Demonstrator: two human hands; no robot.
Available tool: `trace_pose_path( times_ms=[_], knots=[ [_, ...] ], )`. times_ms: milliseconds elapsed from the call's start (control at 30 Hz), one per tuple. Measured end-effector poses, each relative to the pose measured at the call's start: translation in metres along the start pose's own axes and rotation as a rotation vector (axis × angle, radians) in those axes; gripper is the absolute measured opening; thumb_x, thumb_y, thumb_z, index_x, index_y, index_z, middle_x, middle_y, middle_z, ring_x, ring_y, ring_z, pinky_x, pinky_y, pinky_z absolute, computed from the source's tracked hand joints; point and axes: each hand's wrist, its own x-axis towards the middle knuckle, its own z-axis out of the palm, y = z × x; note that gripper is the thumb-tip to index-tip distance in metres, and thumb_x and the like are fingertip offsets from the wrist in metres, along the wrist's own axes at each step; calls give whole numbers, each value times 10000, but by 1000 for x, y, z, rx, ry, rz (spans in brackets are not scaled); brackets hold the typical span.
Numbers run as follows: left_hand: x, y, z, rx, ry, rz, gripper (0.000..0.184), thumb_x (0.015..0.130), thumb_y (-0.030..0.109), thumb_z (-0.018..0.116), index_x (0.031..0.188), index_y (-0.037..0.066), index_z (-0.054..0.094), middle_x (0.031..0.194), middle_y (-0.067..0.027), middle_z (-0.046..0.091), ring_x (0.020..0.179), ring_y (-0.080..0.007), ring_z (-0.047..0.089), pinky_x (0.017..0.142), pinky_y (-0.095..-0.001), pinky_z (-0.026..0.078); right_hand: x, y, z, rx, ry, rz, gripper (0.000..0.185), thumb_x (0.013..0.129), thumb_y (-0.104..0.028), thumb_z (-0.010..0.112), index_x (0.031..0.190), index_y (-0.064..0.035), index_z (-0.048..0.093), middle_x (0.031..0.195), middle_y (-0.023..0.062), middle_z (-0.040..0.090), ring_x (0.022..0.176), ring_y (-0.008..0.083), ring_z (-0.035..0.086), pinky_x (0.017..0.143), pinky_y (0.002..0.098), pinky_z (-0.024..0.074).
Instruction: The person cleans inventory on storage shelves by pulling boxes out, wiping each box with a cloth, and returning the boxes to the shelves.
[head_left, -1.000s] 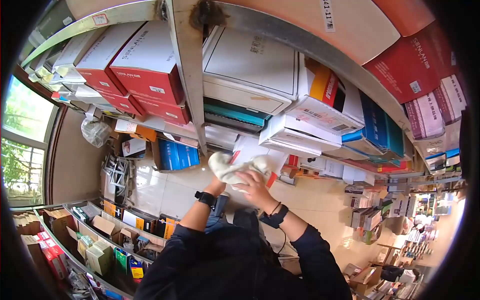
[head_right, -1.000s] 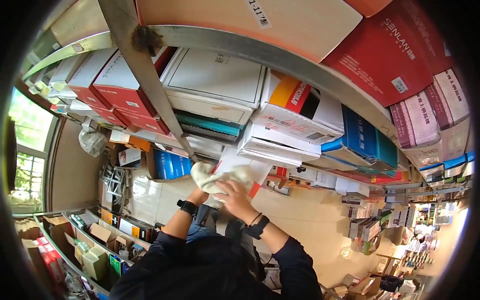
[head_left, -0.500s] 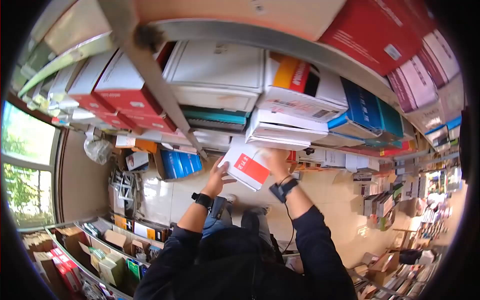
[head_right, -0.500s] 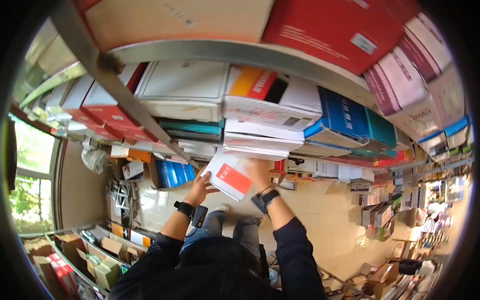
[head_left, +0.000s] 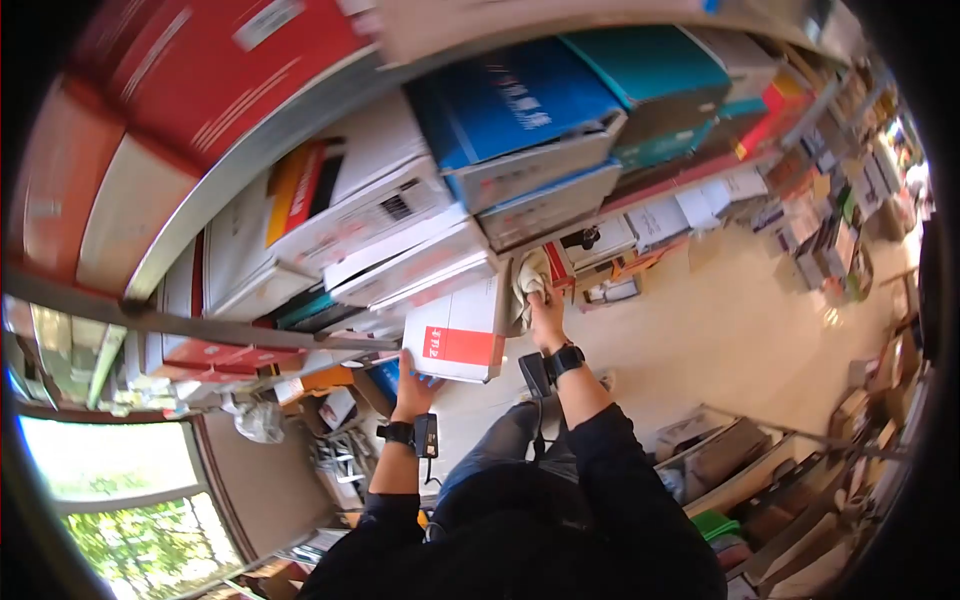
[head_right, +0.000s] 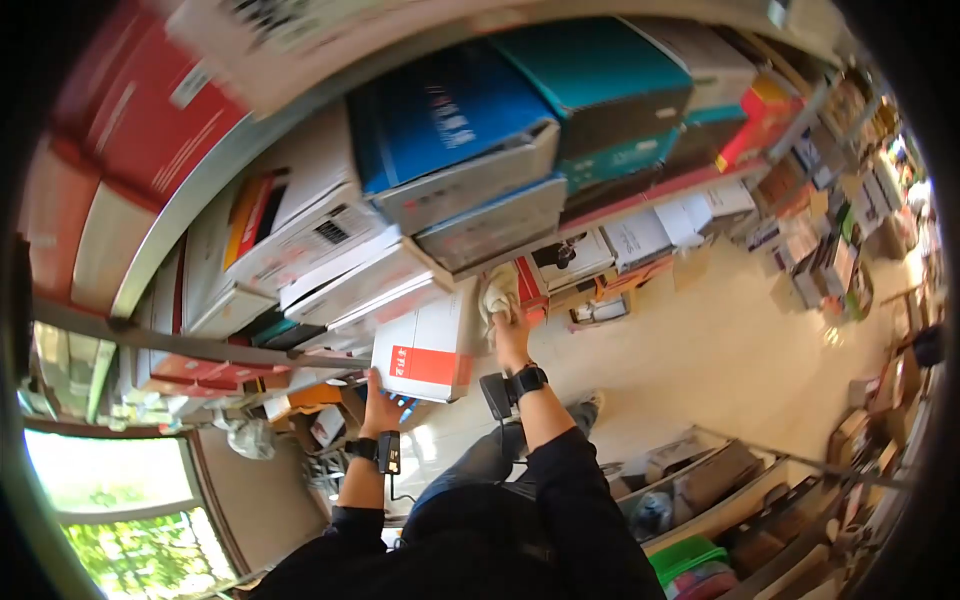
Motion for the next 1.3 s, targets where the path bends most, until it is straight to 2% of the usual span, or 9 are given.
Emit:
trace_pose_path(
  times_ms=[200, 267, 400, 633, 767, 900, 1067, 1200, 1300],
  knots=[
    [-15, -19, 35, 153, -122, -94, 669, 771, 599, 398, 1281, 186, 266, 1293, -65, 298, 1164, -284, 329, 936, -511, 264, -29, 5, -14, 62, -109, 138, 351, 744, -58, 524, 1090, -10, 491, 953, 61, 545, 832, 113, 512, 707, 239, 422],
    [-11, -24, 52, 9, -190, 122, 683, 765, 606, 395, 1268, 155, 296, 1259, -70, 360, 1150, -261, 355, 943, -456, 279, -42, 58, 5, -192, -60, -360, 335, 730, -90, 533, 1051, -4, 494, 919, 81, 535, 837, 135, 504, 693, 256, 418],
    [-24, -5, 49, 51, -87, 147, 695, 754, 598, 410, 1270, 143, 310, 1262, -76, 383, 1143, -261, 378, 933, -431, 312, -115, 38, 1, -306, -260, -453, 406, 644, -66, 597, 1042, -92, 527, 1109, 161, 426, 1065, 334, 388, 864, 384, 347],
    [-36, 14, 16, -101, -25, -61, 658, 761, 562, 408, 1254, 135, 327, 1233, -93, 404, 1131, -276, 383, 936, -452, 318, -129, -12, 25, -564, -453, -806, 532, 579, -103, 674, 1080, -197, 522, 1109, 123, 411, 992, 319, 400, 841, 433, 349],
    [-34, 10, 3, -139, 20, -107, 659, 725, 565, 462, 1216, 136, 366, 1182, -81, 431, 1093, -264, 406, 899, -453, 343, -56, -45, 36, -585, -109, -710, 420, 608, -97, 630, 1011, -194, 565, 1087, 142, 417, 1020, 367, 359, 847, 440, 341],
    [-29, 6, 1, -91, -28, -145, 718, 689, 588, 487, 1236, 145, 343, 1218, -100, 400, 1107, -288, 384, 905, -488, 317, -16, -42, 32, -469, -186, -619, 407, 610, -114, 638, 1004, -182, 567, 1085, 142, 418, 1010, 356, 364, 837, 440, 343],
    [-39, 2, 30, -130, -168, -85, 639, 755, 548, 429, 1249, 153, 336, 1250, -91, 387, 1123, -280, 395, 897, -477, 357, -115, -18, 25, -532, -374, -898, 458, 550, -139, 688, 990, -197, 575, 1084, 100, 436, 959, 326, 425, 803, 434, 379],
    [-43, 6, 39, -25, -145, 5, 598, 802, 491, 386, 1243, 89, 346, 1225, -98, 421, 1097, -277, 424, 936, -409, 344, -145, -15, 10, -456, -593, -741, 511, 528, -96, 702, 1009, -194, 560, 1112, 100, 420, 1004, 338, 385, 843, 431, 359],
    [-43, 2, 40, -209, -49, -154, 585, 753, 534, 436, 1197, 153, 410, 1205, -73, 430, 1098, -263, 406, 904, -457, 344, -108, -18, 13, -531, -428, -757, 430, 569, -113, 681, 980, -167, 563, 1105, 106, 422, 1013, 342, 370, 859, 434, 335]
  ],
)
